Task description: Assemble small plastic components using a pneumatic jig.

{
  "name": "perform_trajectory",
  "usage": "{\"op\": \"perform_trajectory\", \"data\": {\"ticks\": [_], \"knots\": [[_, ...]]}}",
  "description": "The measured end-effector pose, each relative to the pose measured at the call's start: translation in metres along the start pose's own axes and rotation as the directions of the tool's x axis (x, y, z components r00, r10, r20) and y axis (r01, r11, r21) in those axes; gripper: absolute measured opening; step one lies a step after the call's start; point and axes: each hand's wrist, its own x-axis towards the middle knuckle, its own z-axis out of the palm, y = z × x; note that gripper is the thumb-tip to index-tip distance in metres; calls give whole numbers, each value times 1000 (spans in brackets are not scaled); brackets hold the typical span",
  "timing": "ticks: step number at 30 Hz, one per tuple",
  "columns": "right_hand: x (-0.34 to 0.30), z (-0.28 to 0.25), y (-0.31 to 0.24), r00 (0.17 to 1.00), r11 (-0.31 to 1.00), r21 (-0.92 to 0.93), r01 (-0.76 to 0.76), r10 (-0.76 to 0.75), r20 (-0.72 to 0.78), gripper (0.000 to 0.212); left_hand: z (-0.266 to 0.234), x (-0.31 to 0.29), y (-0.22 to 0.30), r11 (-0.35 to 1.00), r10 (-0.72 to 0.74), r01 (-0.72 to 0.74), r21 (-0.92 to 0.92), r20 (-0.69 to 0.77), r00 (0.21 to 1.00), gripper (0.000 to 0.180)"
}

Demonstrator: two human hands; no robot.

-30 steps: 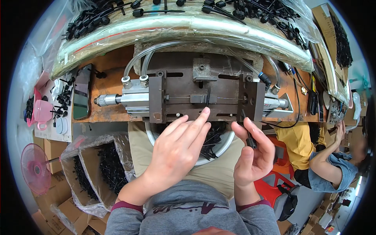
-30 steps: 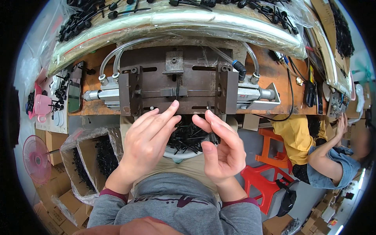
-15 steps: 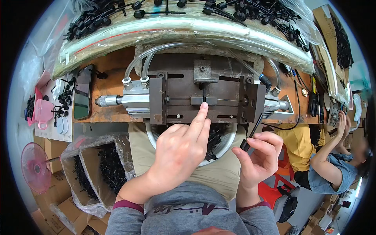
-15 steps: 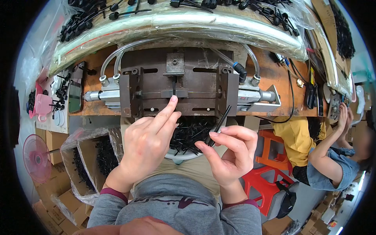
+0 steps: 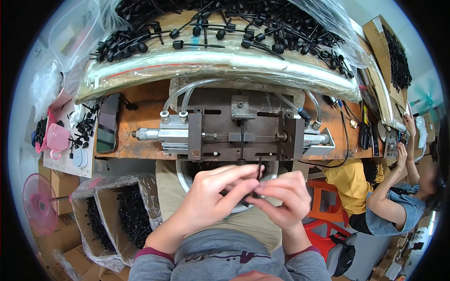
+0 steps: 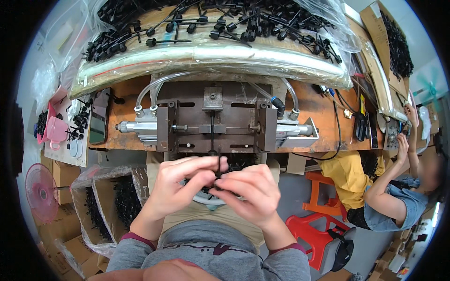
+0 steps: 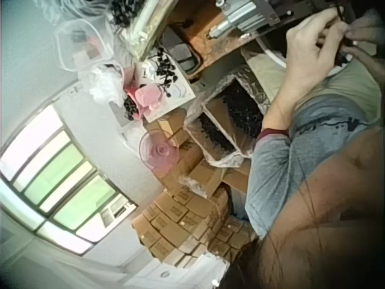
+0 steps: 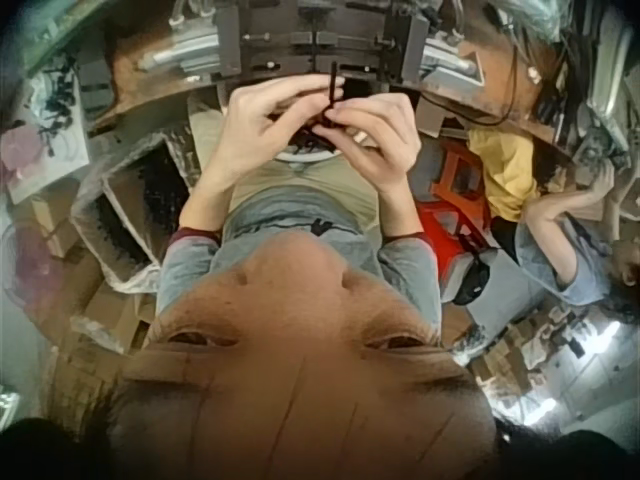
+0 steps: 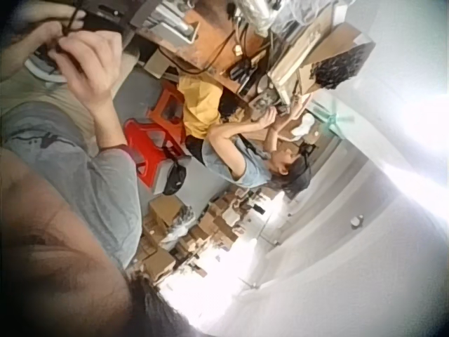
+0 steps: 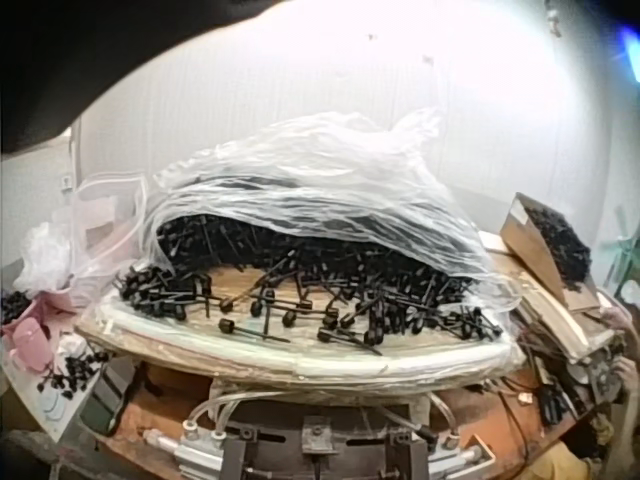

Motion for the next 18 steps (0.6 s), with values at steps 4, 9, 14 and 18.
{"op": "perform_trajectory", "data": {"ticks": [4,9,14,18], "knots": [[25,0,-7,987,993,58,101,-107,116,38,-10,-6,-9,919,-126,121,-374,11,992,15],[100,3,27,999,992,121,-24,29,-34,10,-24,-18,0,943,-156,101,-318,-151,976,16],[221,21,77,981,923,-332,196,-181,76,13,-24,-31,10,908,-193,149,-392,-77,978,22],[272,11,83,844,859,-503,94,199,498,39,-27,-40,5,932,-162,109,-346,-128,978,20]]}}
